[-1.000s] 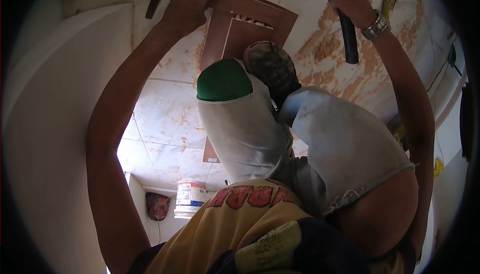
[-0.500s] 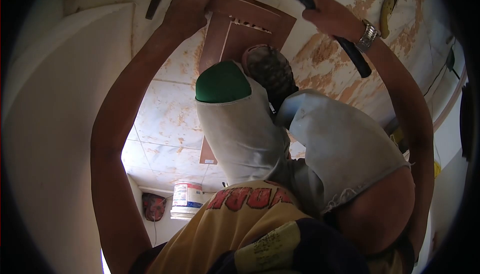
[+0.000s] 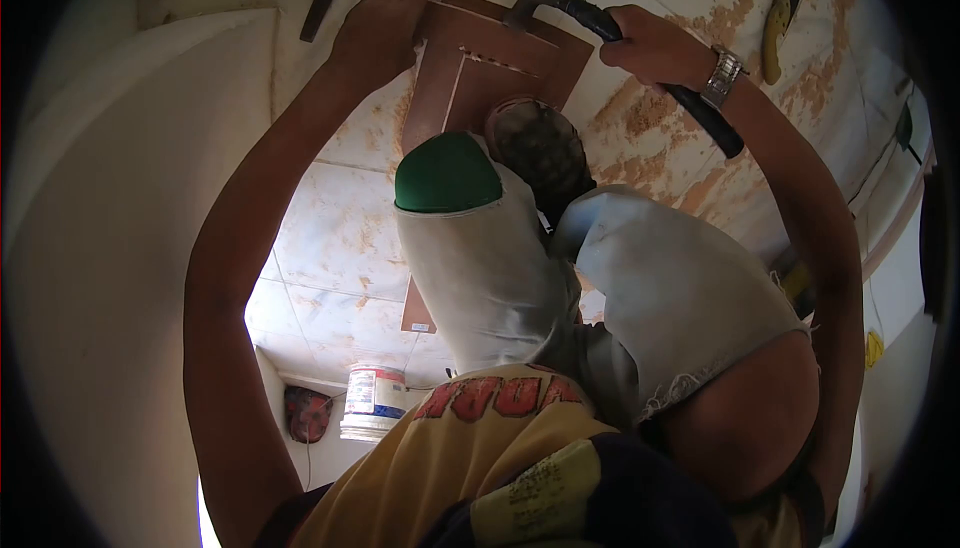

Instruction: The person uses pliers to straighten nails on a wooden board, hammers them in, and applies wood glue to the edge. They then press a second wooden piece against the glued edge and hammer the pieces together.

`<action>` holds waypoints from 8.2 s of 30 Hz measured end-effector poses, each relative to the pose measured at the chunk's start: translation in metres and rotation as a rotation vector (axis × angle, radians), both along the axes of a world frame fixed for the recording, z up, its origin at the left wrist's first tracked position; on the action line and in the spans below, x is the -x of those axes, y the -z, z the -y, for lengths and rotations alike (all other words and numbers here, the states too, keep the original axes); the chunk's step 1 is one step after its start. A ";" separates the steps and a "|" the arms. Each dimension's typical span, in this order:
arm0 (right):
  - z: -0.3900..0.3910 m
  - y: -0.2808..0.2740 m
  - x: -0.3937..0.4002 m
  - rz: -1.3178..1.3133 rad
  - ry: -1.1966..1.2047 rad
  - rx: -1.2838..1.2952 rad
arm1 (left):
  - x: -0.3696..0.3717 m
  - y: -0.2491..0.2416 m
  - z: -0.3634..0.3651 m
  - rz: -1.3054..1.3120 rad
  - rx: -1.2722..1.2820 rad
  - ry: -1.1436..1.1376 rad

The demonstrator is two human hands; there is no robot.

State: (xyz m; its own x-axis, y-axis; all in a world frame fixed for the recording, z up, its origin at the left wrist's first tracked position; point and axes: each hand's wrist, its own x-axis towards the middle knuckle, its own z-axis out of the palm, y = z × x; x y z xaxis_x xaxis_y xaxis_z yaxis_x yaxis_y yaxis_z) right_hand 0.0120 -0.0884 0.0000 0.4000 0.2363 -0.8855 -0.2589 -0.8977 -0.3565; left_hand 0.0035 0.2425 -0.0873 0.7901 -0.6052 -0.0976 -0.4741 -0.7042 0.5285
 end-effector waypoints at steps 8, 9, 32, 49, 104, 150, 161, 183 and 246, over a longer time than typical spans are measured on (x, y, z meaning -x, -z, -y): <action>0.058 -0.016 -0.063 0.529 0.608 -0.281 | 0.013 0.000 -0.002 0.018 -0.073 -0.011; 0.045 -0.003 -0.047 0.533 0.479 -0.271 | 0.013 -0.002 -0.002 0.008 -0.082 -0.013; 0.026 -0.046 -0.057 0.381 0.441 -0.236 | 0.009 0.004 -0.023 -0.211 0.126 -0.191; 0.067 0.020 -0.031 0.455 0.440 -0.354 | 0.008 0.019 -0.020 -0.510 0.203 -0.393; 0.009 -0.002 0.039 0.105 -0.070 -0.029 | 0.235 -0.018 -0.080 -0.085 0.225 -0.996; 0.081 -0.029 0.001 0.086 -0.108 0.284 | 0.356 -0.033 -0.072 -0.569 0.189 -1.186; 0.014 -0.044 -0.012 -0.020 0.231 0.000 | 0.020 0.009 0.033 -0.262 0.337 -0.724; 0.011 -0.023 0.002 -0.044 0.126 -0.004 | 0.013 0.050 0.029 -0.370 0.259 -0.771; 0.031 0.022 0.188 0.437 0.102 -0.089 | 0.021 0.010 0.030 -0.577 0.205 -0.866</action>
